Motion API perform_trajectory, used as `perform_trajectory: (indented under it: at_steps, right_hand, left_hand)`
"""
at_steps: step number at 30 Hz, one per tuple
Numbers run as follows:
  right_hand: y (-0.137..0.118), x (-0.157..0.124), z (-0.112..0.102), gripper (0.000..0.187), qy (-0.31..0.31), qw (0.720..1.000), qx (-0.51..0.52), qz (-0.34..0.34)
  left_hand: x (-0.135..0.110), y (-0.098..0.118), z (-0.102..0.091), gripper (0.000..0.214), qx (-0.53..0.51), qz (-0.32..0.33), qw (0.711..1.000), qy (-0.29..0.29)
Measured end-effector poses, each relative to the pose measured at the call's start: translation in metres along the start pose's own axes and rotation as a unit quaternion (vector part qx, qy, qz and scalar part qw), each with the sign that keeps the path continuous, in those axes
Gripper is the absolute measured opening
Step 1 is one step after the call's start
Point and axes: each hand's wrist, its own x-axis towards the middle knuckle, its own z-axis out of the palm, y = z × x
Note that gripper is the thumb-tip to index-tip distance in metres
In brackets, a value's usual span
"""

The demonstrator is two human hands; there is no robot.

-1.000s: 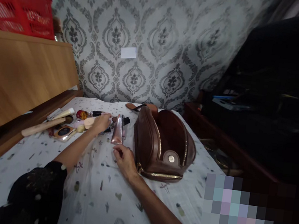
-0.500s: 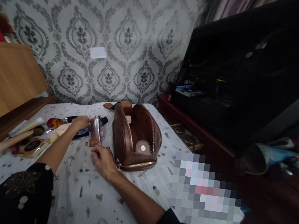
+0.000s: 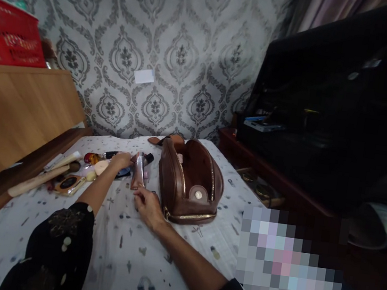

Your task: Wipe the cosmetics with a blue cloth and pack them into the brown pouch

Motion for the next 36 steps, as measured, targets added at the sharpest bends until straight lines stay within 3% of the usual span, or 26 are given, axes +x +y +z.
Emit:
perform_trajectory:
  at_steps: [6,13,18,23,27,30,33,36]
  right_hand:
    - [-0.001,0.002,0.0,0.021,0.004,1.0,0.0,-0.006]
    - [0.0,0.001,-0.001,0.021,-0.001,1.0,0.005,-0.017]
    - [0.003,0.003,0.0,0.02,0.004,1.0,-0.008,-0.014]
    - [-0.001,0.003,-0.002,0.024,-0.017,1.0,0.004,-0.018]
    - [-0.01,-0.001,-0.005,0.047,-0.034,0.997,0.022,-0.063]
    - [-0.017,-0.004,-0.006,0.075,-0.052,0.994,0.034,-0.094]
    - [-0.021,-0.006,-0.009,0.073,-0.091,0.991,0.054,-0.082]
    - [-0.022,-0.006,-0.01,0.066,-0.101,0.992,0.069,-0.042]
  left_hand:
    - [-0.001,-0.001,0.0,0.028,-0.025,-0.029,0.999,0.016]
    - [-0.027,-0.001,-0.002,0.033,-0.078,-0.037,0.992,0.096]
    - [-0.061,-0.014,-0.015,0.021,-0.09,-0.009,0.981,0.174]
    - [-0.117,-0.031,-0.029,0.016,-0.072,0.045,0.974,0.212]
    - [-0.17,-0.026,-0.028,0.009,-0.107,0.128,0.953,0.253]
    - [-0.195,-0.018,-0.02,0.012,-0.193,0.17,0.944,0.209]
    - [-0.202,-0.016,-0.011,0.02,-0.306,0.185,0.917,0.175]
    - [-0.198,-0.018,-0.008,0.024,-0.389,0.145,0.875,0.246]
